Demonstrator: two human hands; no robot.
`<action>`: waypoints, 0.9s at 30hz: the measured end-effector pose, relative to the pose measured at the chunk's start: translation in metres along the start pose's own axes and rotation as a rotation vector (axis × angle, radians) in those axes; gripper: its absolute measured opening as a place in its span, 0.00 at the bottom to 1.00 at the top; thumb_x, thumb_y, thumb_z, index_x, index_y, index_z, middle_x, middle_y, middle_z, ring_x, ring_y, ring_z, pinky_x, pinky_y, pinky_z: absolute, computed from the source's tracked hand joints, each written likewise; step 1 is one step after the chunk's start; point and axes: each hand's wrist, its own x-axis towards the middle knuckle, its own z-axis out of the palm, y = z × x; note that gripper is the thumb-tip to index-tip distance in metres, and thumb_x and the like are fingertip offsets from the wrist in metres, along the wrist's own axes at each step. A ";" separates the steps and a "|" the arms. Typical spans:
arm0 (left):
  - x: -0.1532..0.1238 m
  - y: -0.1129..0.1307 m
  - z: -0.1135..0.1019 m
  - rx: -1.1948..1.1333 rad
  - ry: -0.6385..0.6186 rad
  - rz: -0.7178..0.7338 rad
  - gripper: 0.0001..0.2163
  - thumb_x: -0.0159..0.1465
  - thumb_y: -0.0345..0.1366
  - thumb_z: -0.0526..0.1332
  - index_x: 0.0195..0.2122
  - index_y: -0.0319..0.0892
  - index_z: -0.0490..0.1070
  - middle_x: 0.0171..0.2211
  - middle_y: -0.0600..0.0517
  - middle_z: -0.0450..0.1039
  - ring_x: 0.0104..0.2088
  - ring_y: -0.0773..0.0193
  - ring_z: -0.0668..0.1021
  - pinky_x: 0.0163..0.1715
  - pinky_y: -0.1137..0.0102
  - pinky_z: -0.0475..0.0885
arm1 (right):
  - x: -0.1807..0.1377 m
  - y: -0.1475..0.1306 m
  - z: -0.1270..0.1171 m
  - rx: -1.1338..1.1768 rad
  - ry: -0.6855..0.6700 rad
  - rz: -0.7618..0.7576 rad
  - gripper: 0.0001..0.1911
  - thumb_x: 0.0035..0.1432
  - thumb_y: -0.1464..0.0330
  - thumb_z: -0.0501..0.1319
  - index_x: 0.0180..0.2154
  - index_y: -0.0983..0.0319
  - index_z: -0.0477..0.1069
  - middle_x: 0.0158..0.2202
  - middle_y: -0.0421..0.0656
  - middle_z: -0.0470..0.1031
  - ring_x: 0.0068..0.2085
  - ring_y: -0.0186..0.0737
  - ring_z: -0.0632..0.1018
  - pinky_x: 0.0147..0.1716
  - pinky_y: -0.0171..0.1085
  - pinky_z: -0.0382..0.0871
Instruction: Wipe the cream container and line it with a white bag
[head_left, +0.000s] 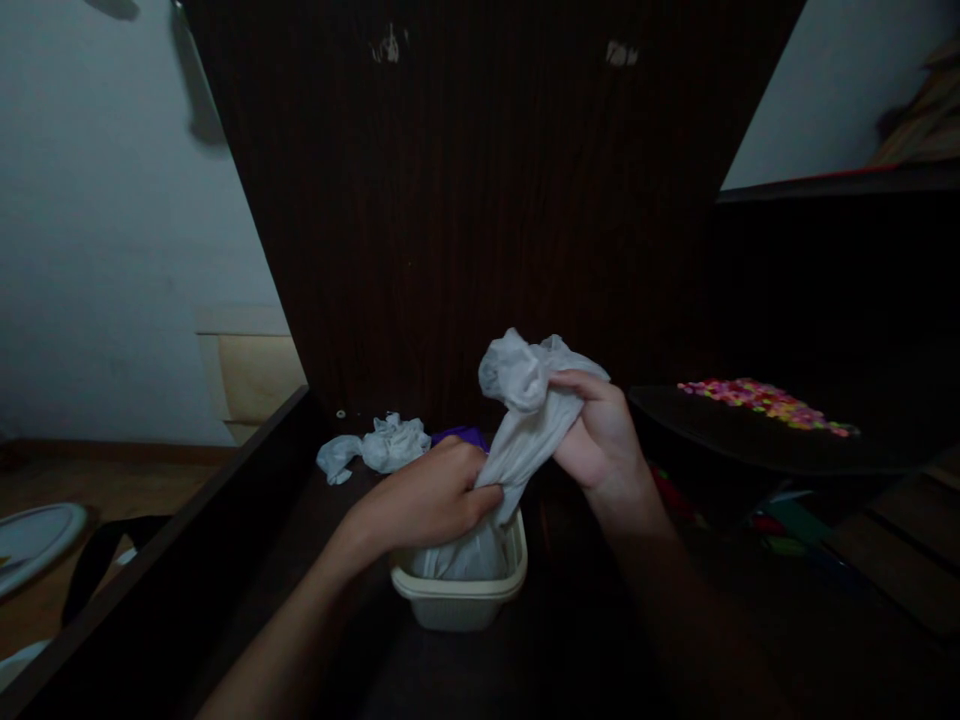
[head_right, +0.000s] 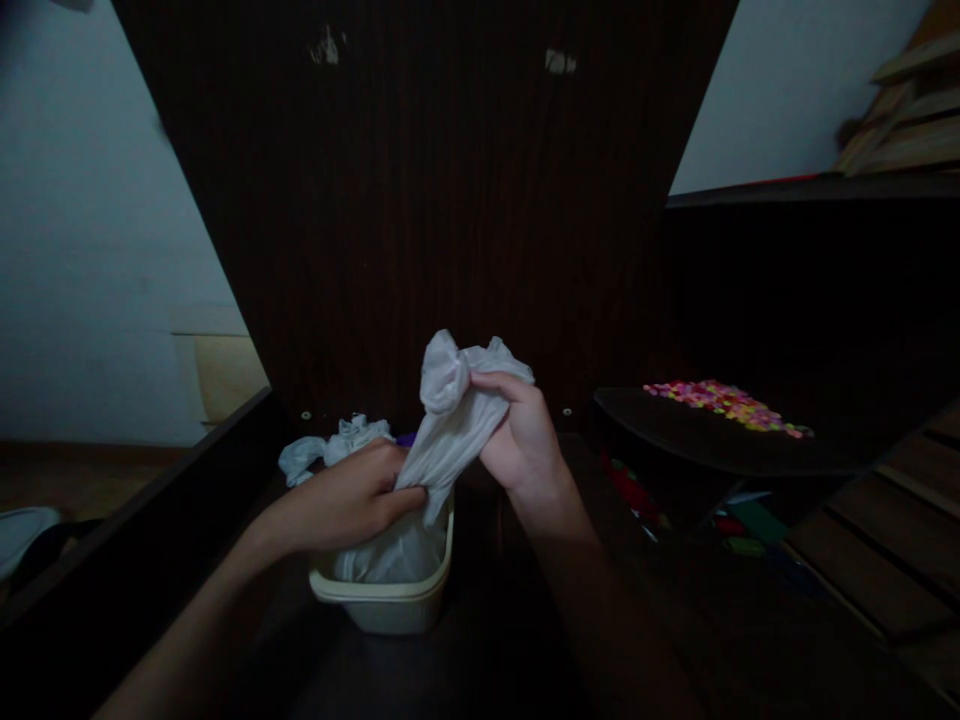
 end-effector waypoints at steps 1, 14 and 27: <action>0.000 0.000 -0.001 -0.012 -0.029 0.005 0.13 0.60 0.29 0.56 0.19 0.42 0.57 0.16 0.58 0.58 0.19 0.70 0.65 0.21 0.73 0.57 | 0.003 -0.001 -0.005 0.039 0.003 0.020 0.08 0.50 0.63 0.59 0.30 0.58 0.74 0.34 0.46 0.81 0.45 0.54 0.81 0.48 0.53 0.76; -0.006 0.009 -0.005 -0.324 0.081 0.027 0.24 0.54 0.38 0.69 0.52 0.43 0.68 0.38 0.53 0.76 0.36 0.60 0.78 0.36 0.70 0.73 | -0.003 0.000 0.006 0.283 0.215 0.152 0.20 0.43 0.70 0.63 0.41 0.56 0.66 0.38 0.39 0.79 0.40 0.44 0.81 0.41 0.43 0.77; 0.004 0.003 0.007 -0.344 0.400 -0.088 0.28 0.61 0.28 0.55 0.64 0.43 0.56 0.46 0.49 0.77 0.48 0.53 0.78 0.51 0.59 0.72 | 0.006 0.005 -0.017 -0.433 0.270 -0.171 0.24 0.48 0.57 0.72 0.42 0.58 0.64 0.40 0.43 0.68 0.38 0.38 0.73 0.32 0.37 0.71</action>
